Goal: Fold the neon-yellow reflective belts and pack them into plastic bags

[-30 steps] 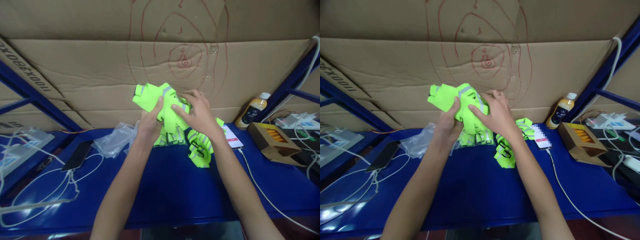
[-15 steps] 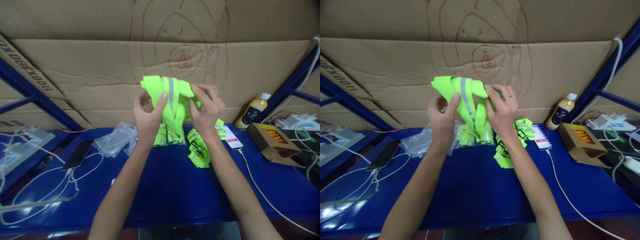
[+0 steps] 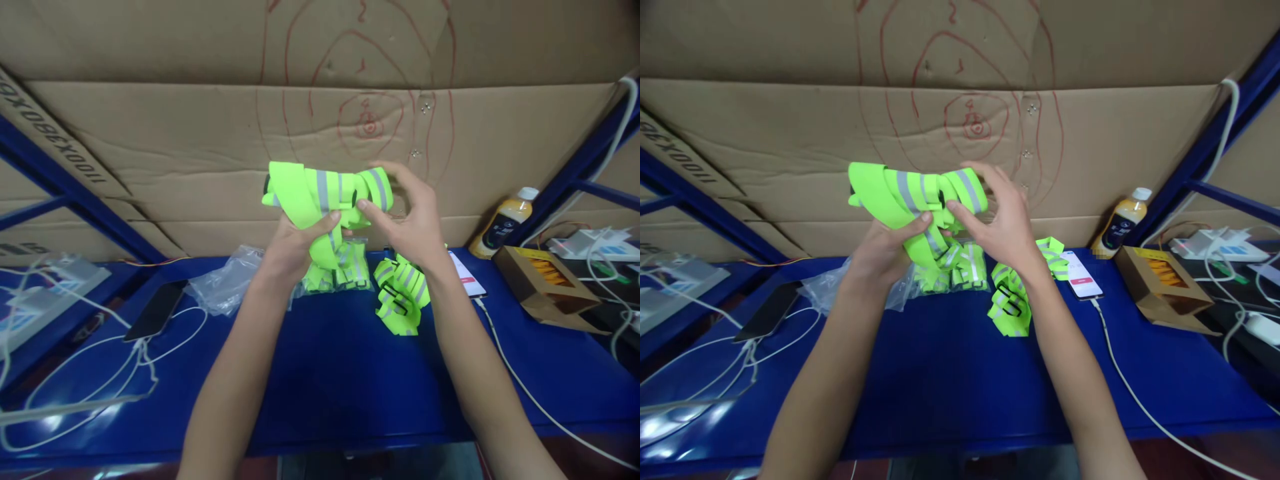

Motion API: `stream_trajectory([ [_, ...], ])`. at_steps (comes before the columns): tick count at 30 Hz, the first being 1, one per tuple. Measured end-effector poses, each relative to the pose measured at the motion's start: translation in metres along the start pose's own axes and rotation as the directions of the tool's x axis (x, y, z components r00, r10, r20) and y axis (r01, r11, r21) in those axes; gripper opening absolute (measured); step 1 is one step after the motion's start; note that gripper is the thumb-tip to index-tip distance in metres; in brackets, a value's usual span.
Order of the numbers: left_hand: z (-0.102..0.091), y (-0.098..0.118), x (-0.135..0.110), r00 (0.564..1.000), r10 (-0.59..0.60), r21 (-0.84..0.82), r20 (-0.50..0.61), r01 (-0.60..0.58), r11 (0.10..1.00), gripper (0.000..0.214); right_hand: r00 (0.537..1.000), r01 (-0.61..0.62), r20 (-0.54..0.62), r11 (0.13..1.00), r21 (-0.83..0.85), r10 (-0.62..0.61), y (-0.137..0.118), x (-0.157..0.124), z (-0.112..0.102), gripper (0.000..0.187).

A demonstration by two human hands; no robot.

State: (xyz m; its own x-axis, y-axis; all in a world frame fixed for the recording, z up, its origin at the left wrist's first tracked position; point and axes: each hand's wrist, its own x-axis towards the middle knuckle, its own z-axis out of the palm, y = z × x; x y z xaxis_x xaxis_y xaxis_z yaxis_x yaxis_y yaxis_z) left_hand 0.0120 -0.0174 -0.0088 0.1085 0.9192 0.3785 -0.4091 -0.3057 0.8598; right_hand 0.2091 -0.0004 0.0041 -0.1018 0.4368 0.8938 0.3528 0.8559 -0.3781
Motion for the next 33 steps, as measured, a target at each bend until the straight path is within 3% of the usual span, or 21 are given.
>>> stream_trajectory([
  [3,-0.002,-0.005,0.004,0.997,-0.002,0.050,-0.084,0.007,0.999,0.054,0.999,-0.032,0.021,0.999,0.040,0.031,0.013,0.000,-0.004,0.025],
  [7,-0.002,-0.008,0.010,0.950,0.058,0.105,-0.307,-0.027,0.994,0.047,0.986,-0.016,-0.168,0.998,-0.059,0.006,0.024,-0.004,-0.001,0.009],
  [10,0.003,-0.005,0.009,0.981,-0.076,0.026,-0.179,0.081,0.996,0.045,0.984,0.039,-0.169,0.997,-0.065,-0.050,0.024,-0.008,0.007,0.009],
  [13,0.008,-0.004,0.008,0.982,-0.190,-0.078,0.001,0.189,0.979,0.049,0.982,0.185,-0.037,0.982,-0.046,-0.187,0.018,-0.010,0.014,0.015],
  [15,0.007,-0.006,0.008,0.984,-0.180,-0.112,-0.018,0.177,0.978,0.044,0.974,0.223,0.039,0.975,-0.023,-0.222,0.015,-0.010,0.014,0.024],
  [19,-0.005,-0.007,0.011,0.978,-0.107,-0.111,-0.181,0.088,0.990,0.039,0.983,0.150,0.121,0.984,-0.092,-0.139,0.010,-0.004,0.001,0.012],
  [21,-0.009,-0.006,0.010,0.972,-0.048,-0.071,-0.229,0.032,0.997,0.043,0.979,0.123,0.177,0.985,-0.123,-0.100,0.006,-0.001,-0.007,0.022],
  [23,-0.009,-0.006,0.009,0.977,-0.006,-0.045,-0.215,-0.004,0.999,0.044,0.987,0.097,0.140,0.984,-0.152,-0.076,0.002,0.002,-0.013,0.037],
  [25,-0.007,-0.006,0.007,0.986,0.001,-0.042,-0.165,-0.008,0.999,0.045,0.997,0.070,0.028,0.978,-0.195,-0.066,-0.003,0.002,-0.014,0.043],
  [27,-0.003,-0.006,0.004,0.991,-0.021,-0.044,-0.134,0.016,0.999,0.047,0.998,0.053,-0.013,0.977,-0.205,-0.057,-0.007,0.002,-0.011,0.048],
  [30,-0.001,-0.009,0.002,0.992,-0.064,-0.047,-0.112,0.059,0.997,0.049,0.992,-0.003,0.123,0.991,-0.131,0.019,-0.011,-0.001,-0.003,0.045],
  [33,-0.002,-0.014,0.002,0.991,-0.045,-0.014,-0.128,0.043,0.999,0.050,0.978,-0.021,0.205,0.994,-0.109,0.043,-0.009,-0.004,0.004,0.029],
])
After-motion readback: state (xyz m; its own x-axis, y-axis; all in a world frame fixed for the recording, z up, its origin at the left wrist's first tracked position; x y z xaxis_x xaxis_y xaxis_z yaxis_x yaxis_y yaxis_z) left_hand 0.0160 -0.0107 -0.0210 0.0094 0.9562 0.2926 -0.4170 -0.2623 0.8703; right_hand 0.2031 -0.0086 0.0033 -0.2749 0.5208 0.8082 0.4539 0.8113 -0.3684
